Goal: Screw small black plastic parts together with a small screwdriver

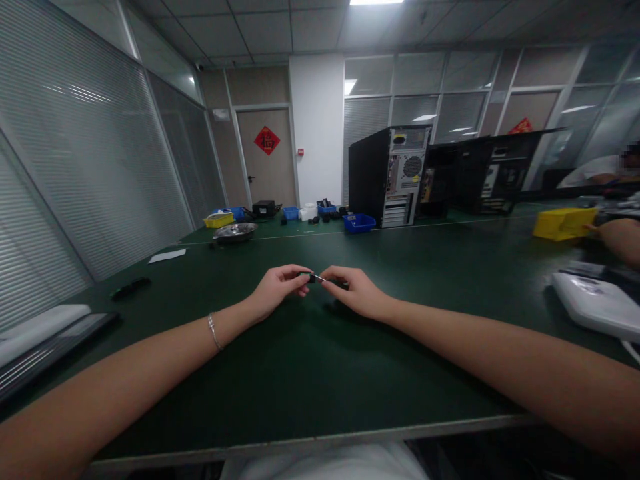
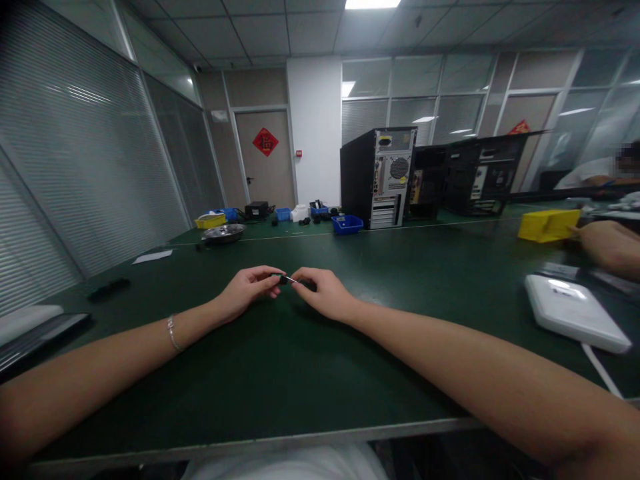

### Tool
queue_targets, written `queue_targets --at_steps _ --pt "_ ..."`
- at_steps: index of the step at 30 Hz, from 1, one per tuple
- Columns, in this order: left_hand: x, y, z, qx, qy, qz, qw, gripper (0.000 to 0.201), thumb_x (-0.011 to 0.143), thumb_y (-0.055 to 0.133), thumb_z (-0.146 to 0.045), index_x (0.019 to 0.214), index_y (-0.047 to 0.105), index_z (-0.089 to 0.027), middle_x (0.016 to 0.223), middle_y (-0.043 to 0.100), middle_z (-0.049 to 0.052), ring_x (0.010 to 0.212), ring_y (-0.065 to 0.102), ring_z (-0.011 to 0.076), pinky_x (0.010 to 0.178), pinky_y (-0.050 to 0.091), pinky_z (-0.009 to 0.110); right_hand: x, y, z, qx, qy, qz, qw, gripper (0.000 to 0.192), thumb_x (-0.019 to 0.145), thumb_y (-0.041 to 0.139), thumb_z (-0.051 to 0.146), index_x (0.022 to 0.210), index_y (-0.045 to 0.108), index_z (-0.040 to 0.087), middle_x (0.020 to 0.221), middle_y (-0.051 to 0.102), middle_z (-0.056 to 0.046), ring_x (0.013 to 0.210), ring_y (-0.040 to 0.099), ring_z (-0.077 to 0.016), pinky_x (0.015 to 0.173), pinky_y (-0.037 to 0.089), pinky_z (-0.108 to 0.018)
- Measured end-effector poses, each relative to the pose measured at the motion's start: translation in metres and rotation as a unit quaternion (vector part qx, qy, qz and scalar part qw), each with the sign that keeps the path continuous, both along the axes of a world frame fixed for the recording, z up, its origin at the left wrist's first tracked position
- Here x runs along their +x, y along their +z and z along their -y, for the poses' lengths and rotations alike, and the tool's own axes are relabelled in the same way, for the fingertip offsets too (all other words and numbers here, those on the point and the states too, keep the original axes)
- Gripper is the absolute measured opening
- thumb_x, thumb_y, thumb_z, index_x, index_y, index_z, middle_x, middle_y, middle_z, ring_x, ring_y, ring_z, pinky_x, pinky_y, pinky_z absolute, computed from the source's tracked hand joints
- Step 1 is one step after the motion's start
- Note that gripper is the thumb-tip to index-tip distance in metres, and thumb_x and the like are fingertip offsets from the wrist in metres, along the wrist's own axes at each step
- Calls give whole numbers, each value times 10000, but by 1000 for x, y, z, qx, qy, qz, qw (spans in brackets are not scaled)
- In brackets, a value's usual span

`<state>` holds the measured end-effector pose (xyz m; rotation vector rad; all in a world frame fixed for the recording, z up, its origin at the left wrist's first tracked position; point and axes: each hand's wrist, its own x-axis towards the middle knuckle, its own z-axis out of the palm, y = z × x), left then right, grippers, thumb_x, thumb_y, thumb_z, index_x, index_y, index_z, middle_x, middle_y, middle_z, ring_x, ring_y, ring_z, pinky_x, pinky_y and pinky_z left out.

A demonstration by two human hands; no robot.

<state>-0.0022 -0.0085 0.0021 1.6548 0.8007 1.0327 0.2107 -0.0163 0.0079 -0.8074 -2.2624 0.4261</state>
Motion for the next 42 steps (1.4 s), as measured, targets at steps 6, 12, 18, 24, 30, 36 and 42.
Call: queue_targets --at_steps 6,12,18,24,30,36,42 --pt "-2 -2 -2 -41 -35 28 998 300 749 633 -218 1036 625 -129 895 625 81 760 581 149 704 470 295 1 -3 -1 5 -7 11 1000 210 866 471 277 985 618 183 890 648 -30 771 564 -151 675 417 -255" --pt "-2 0 1 -77 -52 58 994 316 730 648 -205 1032 626 -115 936 632 100 765 596 158 731 469 316 1 -1 1 7 -11 13 1000 213 865 474 270 987 624 179 901 651 -34 789 567 -152 689 417 -254" --pt "-2 0 -1 -72 -27 76 994 312 733 650 -200 1031 605 -120 925 625 92 760 602 150 729 473 304 1 1 2 5 -2 5 1000 222 865 473 274 997 624 178 909 648 -37 788 566 -156 678 420 -258" --pt "-3 -1 -2 -74 -20 108 991 366 729 653 -194 1078 559 -141 860 621 64 735 609 147 692 479 286 0 1 3 10 3 14 1000 218 848 491 253 1000 632 185 922 646 -40 798 563 -161 678 421 -261" --pt "-2 -1 -2 -65 -18 82 994 285 709 676 -209 964 603 -108 843 621 64 717 600 135 679 473 278 0 0 3 26 1 24 999 219 839 502 240 1009 631 189 929 643 -40 803 567 -159 680 420 -257" --pt "-1 2 1 -71 -11 67 995 244 695 688 -189 912 627 -95 809 632 64 701 593 129 663 468 267 1 1 4 28 0 26 999 217 836 512 241 1009 632 188 942 641 -45 823 570 -163 694 424 -260" --pt "-4 4 0 -126 -21 74 989 218 698 679 -139 907 644 -89 766 641 66 678 599 121 654 477 248 2 3 6 25 26 24 999 223 840 514 230 1027 627 188 929 642 -48 818 572 -161 712 428 -267"
